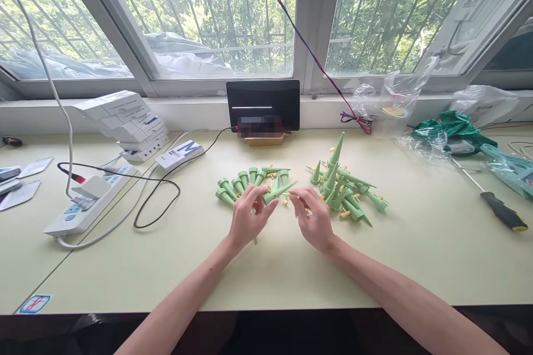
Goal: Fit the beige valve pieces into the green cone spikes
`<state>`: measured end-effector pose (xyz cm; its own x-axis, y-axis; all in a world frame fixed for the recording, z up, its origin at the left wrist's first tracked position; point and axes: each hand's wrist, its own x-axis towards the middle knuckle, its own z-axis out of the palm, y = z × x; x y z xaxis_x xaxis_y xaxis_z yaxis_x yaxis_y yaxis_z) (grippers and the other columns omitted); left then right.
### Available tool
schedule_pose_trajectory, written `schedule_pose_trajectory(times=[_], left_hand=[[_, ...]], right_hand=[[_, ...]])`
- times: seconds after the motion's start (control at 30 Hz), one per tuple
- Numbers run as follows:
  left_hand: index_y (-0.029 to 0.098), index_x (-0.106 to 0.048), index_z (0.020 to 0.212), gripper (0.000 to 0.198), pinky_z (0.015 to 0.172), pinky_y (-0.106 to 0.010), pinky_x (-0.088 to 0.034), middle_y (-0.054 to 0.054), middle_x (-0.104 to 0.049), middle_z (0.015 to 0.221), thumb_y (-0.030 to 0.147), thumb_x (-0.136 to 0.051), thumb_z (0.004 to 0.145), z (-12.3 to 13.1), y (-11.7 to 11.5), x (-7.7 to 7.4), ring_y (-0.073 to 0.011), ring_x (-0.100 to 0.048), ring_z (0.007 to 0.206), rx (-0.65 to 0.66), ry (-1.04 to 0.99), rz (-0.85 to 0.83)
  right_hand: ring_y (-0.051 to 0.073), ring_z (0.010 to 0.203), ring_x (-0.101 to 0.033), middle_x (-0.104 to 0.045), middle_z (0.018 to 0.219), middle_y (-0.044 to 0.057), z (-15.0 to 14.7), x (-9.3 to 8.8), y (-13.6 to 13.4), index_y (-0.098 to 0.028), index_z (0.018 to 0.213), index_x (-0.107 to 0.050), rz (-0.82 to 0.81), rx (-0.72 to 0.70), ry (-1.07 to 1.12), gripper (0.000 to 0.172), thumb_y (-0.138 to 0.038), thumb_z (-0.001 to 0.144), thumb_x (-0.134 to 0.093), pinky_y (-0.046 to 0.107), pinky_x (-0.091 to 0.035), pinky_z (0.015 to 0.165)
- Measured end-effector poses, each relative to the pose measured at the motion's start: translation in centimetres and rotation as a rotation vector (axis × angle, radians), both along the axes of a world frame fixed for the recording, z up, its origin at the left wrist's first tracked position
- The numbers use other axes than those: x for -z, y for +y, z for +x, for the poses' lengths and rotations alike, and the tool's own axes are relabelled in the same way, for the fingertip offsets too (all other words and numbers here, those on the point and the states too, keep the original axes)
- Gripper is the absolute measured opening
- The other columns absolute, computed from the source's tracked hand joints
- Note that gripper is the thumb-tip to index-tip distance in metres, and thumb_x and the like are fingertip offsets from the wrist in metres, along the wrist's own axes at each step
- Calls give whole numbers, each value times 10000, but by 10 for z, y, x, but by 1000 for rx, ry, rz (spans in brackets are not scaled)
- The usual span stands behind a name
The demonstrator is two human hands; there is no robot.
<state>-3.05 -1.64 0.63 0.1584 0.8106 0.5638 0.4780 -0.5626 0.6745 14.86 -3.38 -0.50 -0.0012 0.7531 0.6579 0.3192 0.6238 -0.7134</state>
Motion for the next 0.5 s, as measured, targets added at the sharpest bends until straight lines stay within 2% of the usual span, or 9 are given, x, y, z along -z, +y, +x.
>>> schedule_pose_trajectory(times=[0.1,0.23,0.5], left_hand=[[204,-642,1034,180,543,-207,-477,-16,-532,853,336,-556,946,0,1,-1,-93,-505,616,55,31,8],[190,-653,1077,247,552,-209,-458,-25,-544,828,317,-458,996,0,1,-1,-105,-494,637,92,77,42],[177,-672,1043,270,531,-206,-461,-22,-577,828,363,-485,983,1,1,0,-92,-476,583,51,40,-9]], right_hand=[[118,598,-550,-637,873,35,0,0,0,-216,1044,-631,40,10,0,143,-200,993,-499,261,-487,576],[129,627,-564,-644,847,36,0,-1,-1,-218,1027,-638,60,-20,-64,140,-184,989,-508,260,-475,584],[129,637,-555,-642,884,51,0,2,-1,-216,1032,-638,44,-105,-132,156,-175,995,-493,259,-462,585]])
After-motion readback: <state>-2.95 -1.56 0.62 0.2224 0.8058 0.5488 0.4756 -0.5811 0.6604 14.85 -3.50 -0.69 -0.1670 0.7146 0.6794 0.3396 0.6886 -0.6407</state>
